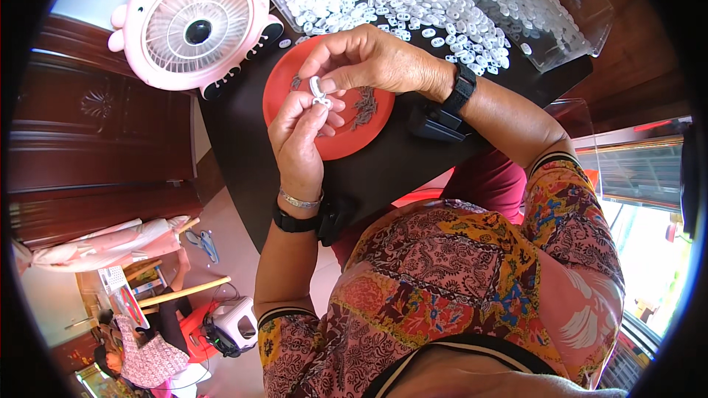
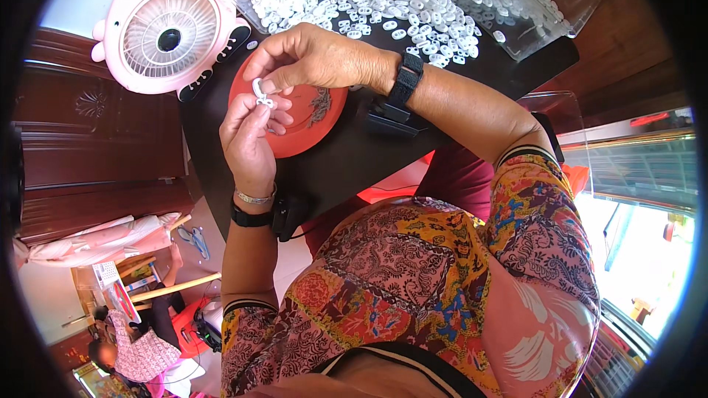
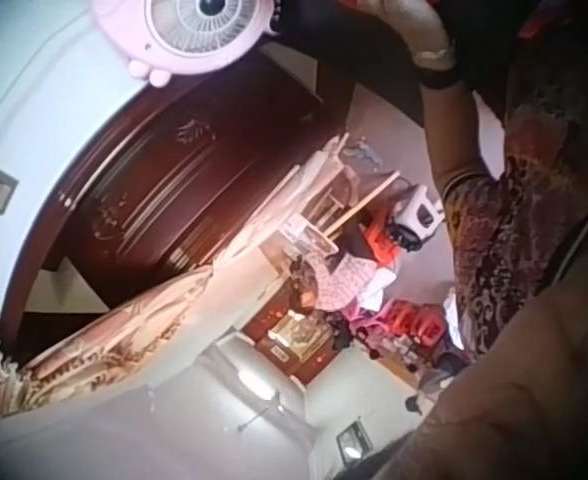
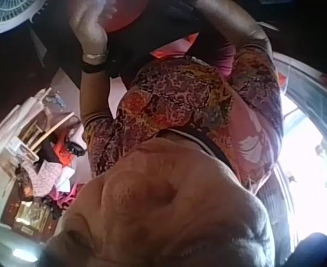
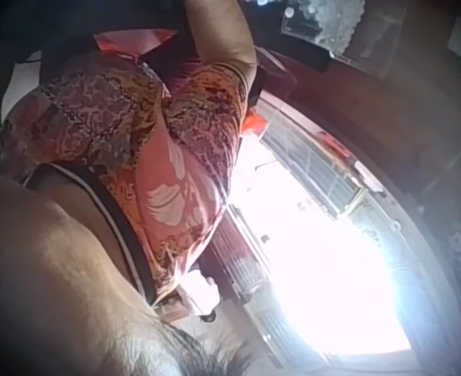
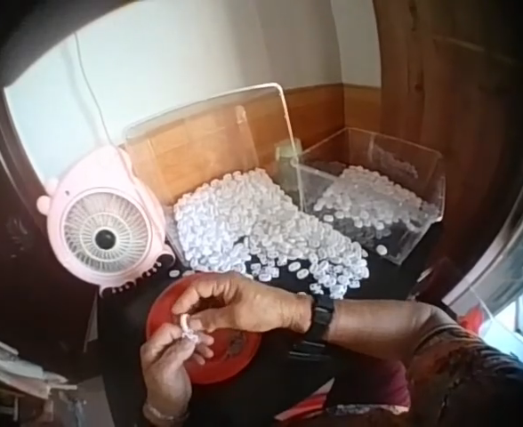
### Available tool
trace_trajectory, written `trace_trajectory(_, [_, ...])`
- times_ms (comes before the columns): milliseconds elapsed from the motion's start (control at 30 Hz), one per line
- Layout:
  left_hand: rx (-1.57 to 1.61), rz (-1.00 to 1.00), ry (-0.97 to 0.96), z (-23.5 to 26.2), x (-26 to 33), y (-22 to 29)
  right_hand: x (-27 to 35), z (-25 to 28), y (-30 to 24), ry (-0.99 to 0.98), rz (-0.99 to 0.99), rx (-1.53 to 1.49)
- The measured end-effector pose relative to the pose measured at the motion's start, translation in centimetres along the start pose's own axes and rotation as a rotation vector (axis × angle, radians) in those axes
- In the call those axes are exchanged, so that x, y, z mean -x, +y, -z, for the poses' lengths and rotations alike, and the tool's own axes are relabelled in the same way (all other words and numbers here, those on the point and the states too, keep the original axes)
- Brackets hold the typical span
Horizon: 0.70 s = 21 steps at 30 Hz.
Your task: The recorder is manually assembling small plastic eyes by pressing black components into white plastic bases.
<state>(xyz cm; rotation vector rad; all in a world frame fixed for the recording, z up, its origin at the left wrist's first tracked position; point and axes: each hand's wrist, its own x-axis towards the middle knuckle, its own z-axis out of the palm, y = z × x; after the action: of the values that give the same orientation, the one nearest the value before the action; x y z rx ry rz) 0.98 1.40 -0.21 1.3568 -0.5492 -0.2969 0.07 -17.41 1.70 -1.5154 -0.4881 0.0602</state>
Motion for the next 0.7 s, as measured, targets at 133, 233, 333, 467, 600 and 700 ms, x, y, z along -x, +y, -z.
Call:
trace_trajectory(133, [0.000, -0.002, 0.003, 0.04, 0.02, 0.04, 0.00, -0.06, 0.10, -0.023, 0.003, -0.043])
trace_trajectory(233, [-0.020, -0.022, 0.003, -0.18, -0.02, 0.17, -0.07, 0.11, 0.47, 0.014, 0.012, -0.098])
trace_trajectory(333, [-0.003, -0.027, 0.041, 0.02, -0.01, 0.11, -0.07, 0.34, 0.23, 0.031, -0.013, -0.051])
trace_trajectory(467, [-0.010, 0.000, 0.135, 0.50, -0.29, -0.12, -0.19, 0.60, 0.10, 0.052, -0.063, 0.013])
trace_trajectory(600, [-0.010, 0.037, 0.157, 0.53, -0.37, -0.19, -0.26, 0.59, 0.67, 0.068, -0.118, 0.028])
trace_trajectory(700, [-0.013, 0.047, 0.148, 0.41, -0.43, -0.28, -0.23, 0.56, 0.88, 0.099, -0.142, -0.006])
